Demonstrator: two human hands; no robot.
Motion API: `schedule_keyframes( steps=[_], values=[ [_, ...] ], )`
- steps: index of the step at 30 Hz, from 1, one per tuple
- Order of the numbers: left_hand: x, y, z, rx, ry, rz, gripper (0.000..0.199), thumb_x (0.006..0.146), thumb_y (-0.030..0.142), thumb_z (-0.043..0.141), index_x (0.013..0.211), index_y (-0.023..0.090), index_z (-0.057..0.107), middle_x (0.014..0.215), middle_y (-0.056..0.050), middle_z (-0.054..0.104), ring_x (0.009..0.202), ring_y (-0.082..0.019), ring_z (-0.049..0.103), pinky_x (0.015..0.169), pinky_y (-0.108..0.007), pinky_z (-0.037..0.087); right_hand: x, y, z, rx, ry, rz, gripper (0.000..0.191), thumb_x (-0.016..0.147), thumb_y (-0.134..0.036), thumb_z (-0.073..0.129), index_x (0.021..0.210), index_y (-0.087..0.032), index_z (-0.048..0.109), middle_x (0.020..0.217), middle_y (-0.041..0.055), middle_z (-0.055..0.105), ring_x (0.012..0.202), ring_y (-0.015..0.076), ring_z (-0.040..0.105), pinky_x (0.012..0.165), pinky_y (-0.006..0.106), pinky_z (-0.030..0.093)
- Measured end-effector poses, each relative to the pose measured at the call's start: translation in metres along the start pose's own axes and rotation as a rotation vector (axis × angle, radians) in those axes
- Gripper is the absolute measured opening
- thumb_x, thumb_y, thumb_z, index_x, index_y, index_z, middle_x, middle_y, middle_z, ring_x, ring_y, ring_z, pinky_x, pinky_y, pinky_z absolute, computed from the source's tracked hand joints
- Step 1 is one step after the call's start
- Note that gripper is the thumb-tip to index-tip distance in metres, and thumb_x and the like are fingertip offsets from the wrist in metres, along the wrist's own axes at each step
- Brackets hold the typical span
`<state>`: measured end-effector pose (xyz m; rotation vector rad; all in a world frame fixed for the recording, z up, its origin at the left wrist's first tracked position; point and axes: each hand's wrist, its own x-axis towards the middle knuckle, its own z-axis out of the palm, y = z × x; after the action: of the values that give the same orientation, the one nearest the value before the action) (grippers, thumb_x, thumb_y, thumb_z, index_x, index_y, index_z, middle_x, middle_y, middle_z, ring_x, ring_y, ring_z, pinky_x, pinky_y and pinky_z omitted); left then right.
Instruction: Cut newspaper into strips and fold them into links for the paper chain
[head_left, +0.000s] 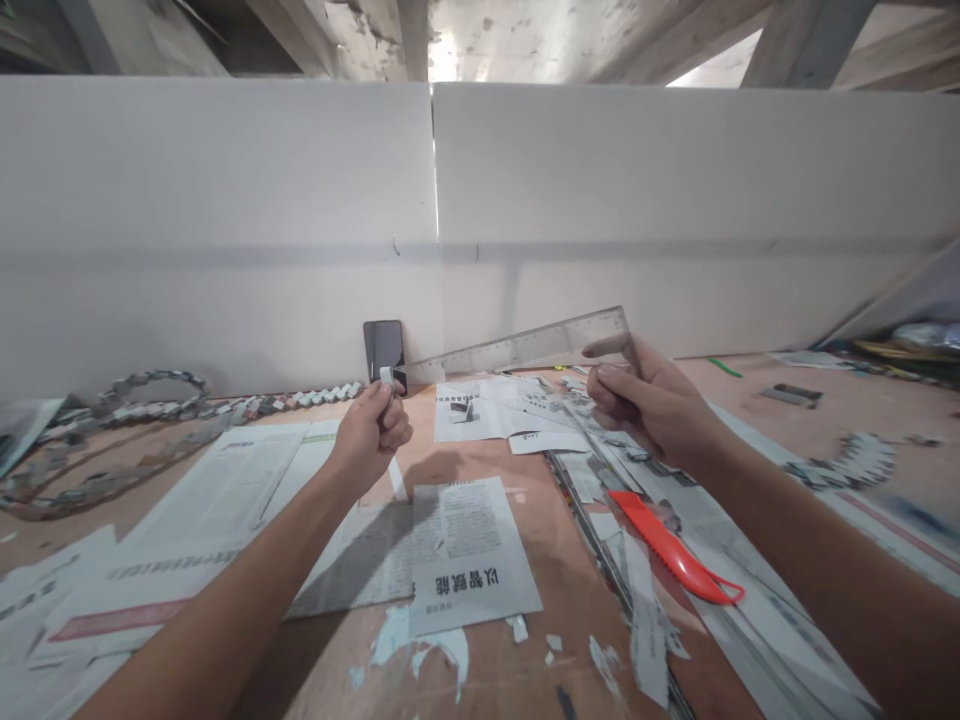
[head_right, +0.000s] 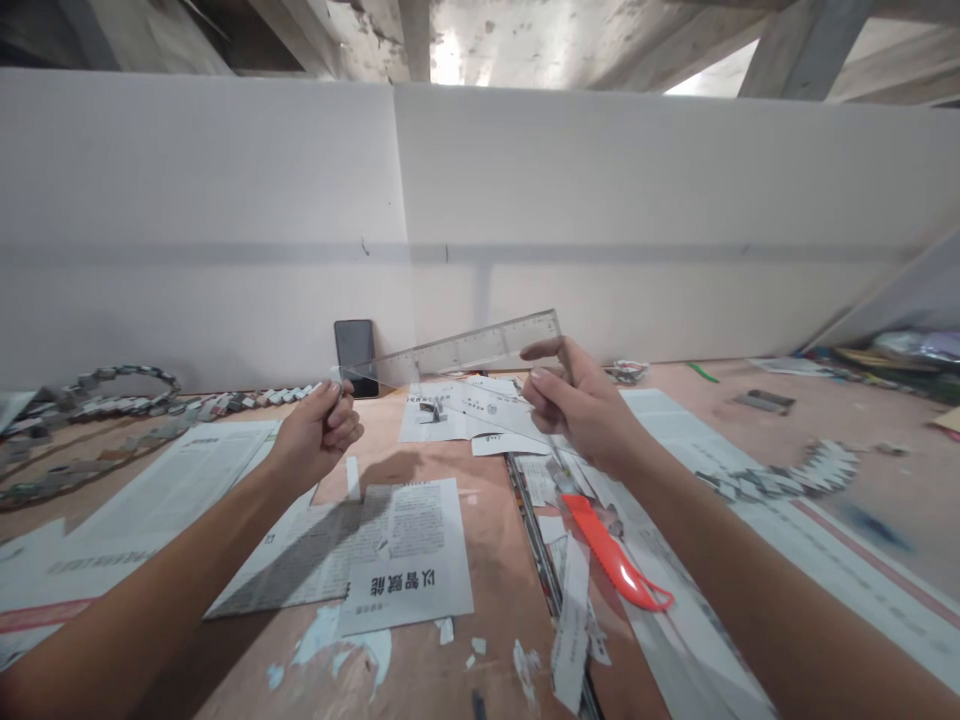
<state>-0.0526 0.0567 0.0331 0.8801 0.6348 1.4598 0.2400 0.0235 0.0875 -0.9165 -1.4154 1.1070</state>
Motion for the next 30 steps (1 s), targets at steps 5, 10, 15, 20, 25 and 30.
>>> schedule_keyframes(
  steps=[5,10,15,20,25,30],
  values=[
    [0.000,-0.002,-0.002,0.059,-0.017,0.023,0.016,0.091,0.026,0.053,0.079,0.015,0.054,0.046,0.008,0.036,0.034,-0.004,0.027,0.038,-0.016,0.025,0.001,0.001,0.003,0.009,-0.007,0.013,0.013,0.084,-0.026,0.057,0.095,-0.026,0.049,0.059,-0.0053,0.040,0.044,0.0074,0.029,0.037,0.019,0.020],
    [0.000,0.000,0.000,0.143,0.001,0.052,0.016,0.088,0.027,0.056,0.077,0.016,0.053,0.046,0.008,0.035,0.033,-0.004,0.026,0.037,-0.015,0.024,0.000,0.003,0.004,0.017,0.014,0.039,0.017,0.082,-0.028,0.059,0.096,-0.027,0.049,0.059,-0.0052,0.041,0.045,0.0087,0.030,0.037,0.020,0.019],
    [0.000,0.005,0.001,0.213,0.021,0.084,0.016,0.087,0.026,0.056,0.076,0.015,0.053,0.046,0.008,0.035,0.034,-0.004,0.025,0.037,-0.015,0.023,0.003,0.014,0.004,0.168,-0.061,0.095,0.011,0.078,-0.027,0.060,0.085,-0.024,0.051,0.053,-0.0065,0.035,0.045,0.0086,0.024,0.041,0.021,0.022],
    [-0.002,0.008,0.003,0.248,0.019,0.105,0.017,0.089,0.026,0.054,0.076,0.015,0.054,0.048,0.007,0.034,0.035,-0.004,0.025,0.037,-0.015,0.025,0.002,0.028,0.011,0.248,-0.176,0.196,0.042,0.086,-0.047,0.053,0.056,-0.019,0.042,0.047,-0.0046,0.031,0.043,0.0080,0.016,0.041,0.022,0.016],
    [-0.003,0.011,0.002,0.285,-0.019,0.105,0.018,0.089,0.029,0.056,0.076,0.016,0.054,0.048,0.007,0.034,0.035,-0.004,0.025,0.037,-0.014,0.024,0.005,0.033,0.012,0.213,-0.092,0.223,0.052,0.084,-0.059,0.054,0.055,-0.020,0.033,0.047,-0.0061,0.027,0.042,0.0074,0.015,0.039,0.022,0.016],
    [-0.005,0.018,0.002,0.334,-0.082,0.087,0.019,0.089,0.030,0.056,0.075,0.015,0.054,0.050,0.007,0.033,0.038,-0.003,0.024,0.038,-0.014,0.024,0.007,0.032,0.007,0.172,0.000,0.154,0.050,0.081,-0.058,0.059,0.058,-0.021,0.035,0.049,-0.0061,0.027,0.043,0.0076,0.020,0.037,0.021,0.017]
  ],
)
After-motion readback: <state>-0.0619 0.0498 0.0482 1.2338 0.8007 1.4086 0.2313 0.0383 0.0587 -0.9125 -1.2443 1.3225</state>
